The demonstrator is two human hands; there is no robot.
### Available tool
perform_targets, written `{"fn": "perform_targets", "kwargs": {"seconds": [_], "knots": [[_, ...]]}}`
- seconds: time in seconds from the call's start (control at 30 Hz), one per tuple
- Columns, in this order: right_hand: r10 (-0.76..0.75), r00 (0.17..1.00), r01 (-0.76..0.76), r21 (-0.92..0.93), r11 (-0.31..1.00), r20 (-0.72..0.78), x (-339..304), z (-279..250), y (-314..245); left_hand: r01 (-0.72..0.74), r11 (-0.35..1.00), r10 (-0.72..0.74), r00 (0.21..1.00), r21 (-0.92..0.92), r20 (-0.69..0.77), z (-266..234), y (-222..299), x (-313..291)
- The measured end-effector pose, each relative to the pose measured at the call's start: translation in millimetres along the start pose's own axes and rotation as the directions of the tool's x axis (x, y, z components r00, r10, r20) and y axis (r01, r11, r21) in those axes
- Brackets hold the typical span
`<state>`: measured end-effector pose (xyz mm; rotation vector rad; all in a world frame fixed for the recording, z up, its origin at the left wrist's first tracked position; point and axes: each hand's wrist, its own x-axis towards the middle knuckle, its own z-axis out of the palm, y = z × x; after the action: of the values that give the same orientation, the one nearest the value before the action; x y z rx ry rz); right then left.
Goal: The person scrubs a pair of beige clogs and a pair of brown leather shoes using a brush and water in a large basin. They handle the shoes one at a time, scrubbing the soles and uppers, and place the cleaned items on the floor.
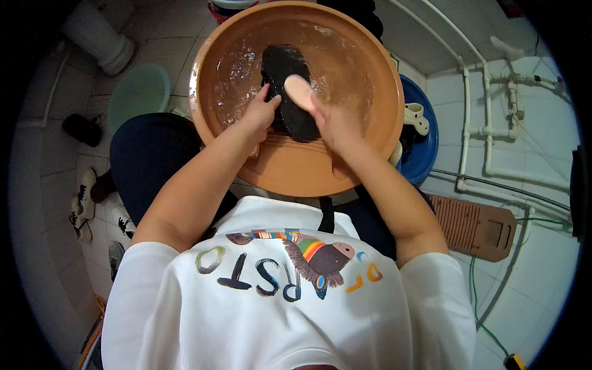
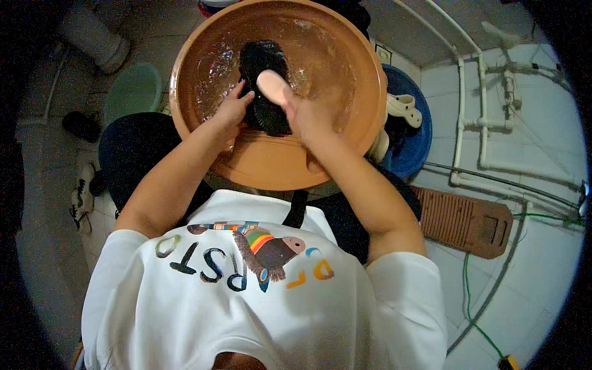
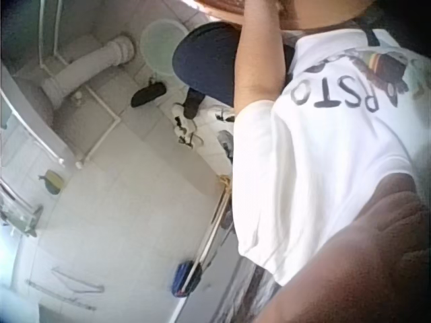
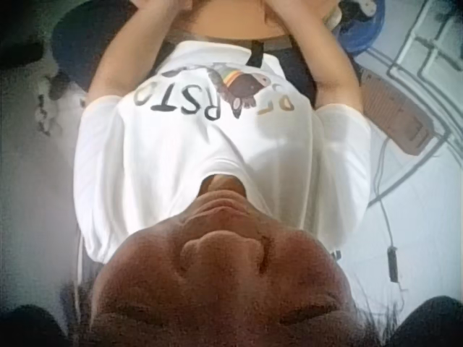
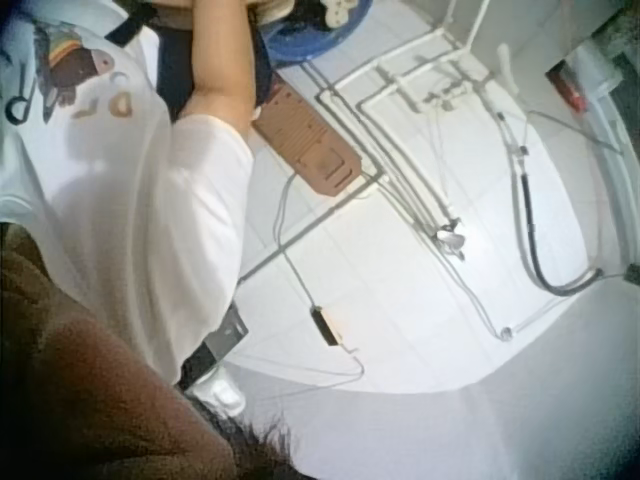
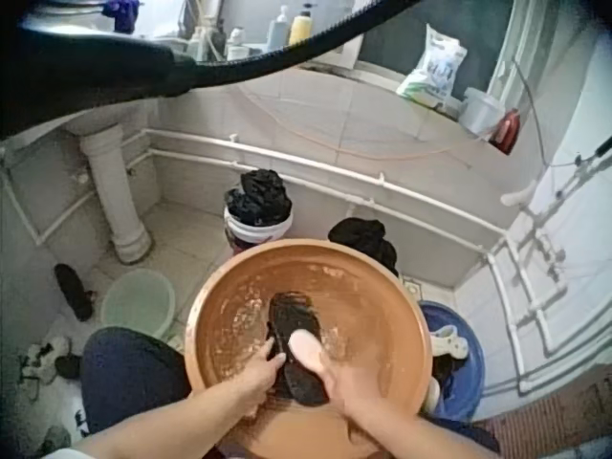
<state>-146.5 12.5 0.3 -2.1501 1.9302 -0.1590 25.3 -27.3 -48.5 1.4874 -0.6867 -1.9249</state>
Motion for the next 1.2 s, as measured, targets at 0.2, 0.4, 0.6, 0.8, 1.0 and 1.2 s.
{"fn": "perform_targets", "kwargs": {"seconds": [0.2, 0.4, 0.6, 0.8, 1.0, 1.2], "knots": [[-0.180, 0.969, 0.192, -0.058, 0.980, 0.168, -54.7, -16.3, 1.9, -0.091, 0.980, 0.097, 0.995, 0.174, -0.024, -11.0, -16.1, 29.3], [-0.332, 0.943, 0.334, -0.092, 0.938, 0.038, -20.2, 5.2, 10.5, -0.015, 0.998, 0.012, 0.998, 0.060, 0.056, -16.7, -2.4, 21.5], [-0.516, 0.844, 0.532, -0.109, 0.840, 0.145, -37.7, -10.9, 77.6, -0.021, 0.999, 0.018, 0.992, 0.024, 0.122, -28.7, -19.2, 55.8], [-0.550, 0.826, 0.562, -0.115, 0.819, 0.124, -15.0, -2.7, 21.9, 0.066, 0.996, -0.071, 0.994, 0.060, 0.087, -25.3, 14.8, 18.8], [-0.031, 0.996, 0.041, -0.127, 0.991, 0.082, 23.2, -4.0, 123.5, 0.016, 1.000, -0.017, 0.995, 0.002, 0.097, -29.2, 9.6, 21.6], [0.350, 0.928, -0.341, -0.083, 0.936, 0.128, 52.3, 53.2, 133.4, -0.057, 0.998, 0.050, 0.983, 0.031, 0.176, -33.5, -1.5, 38.4]]}}
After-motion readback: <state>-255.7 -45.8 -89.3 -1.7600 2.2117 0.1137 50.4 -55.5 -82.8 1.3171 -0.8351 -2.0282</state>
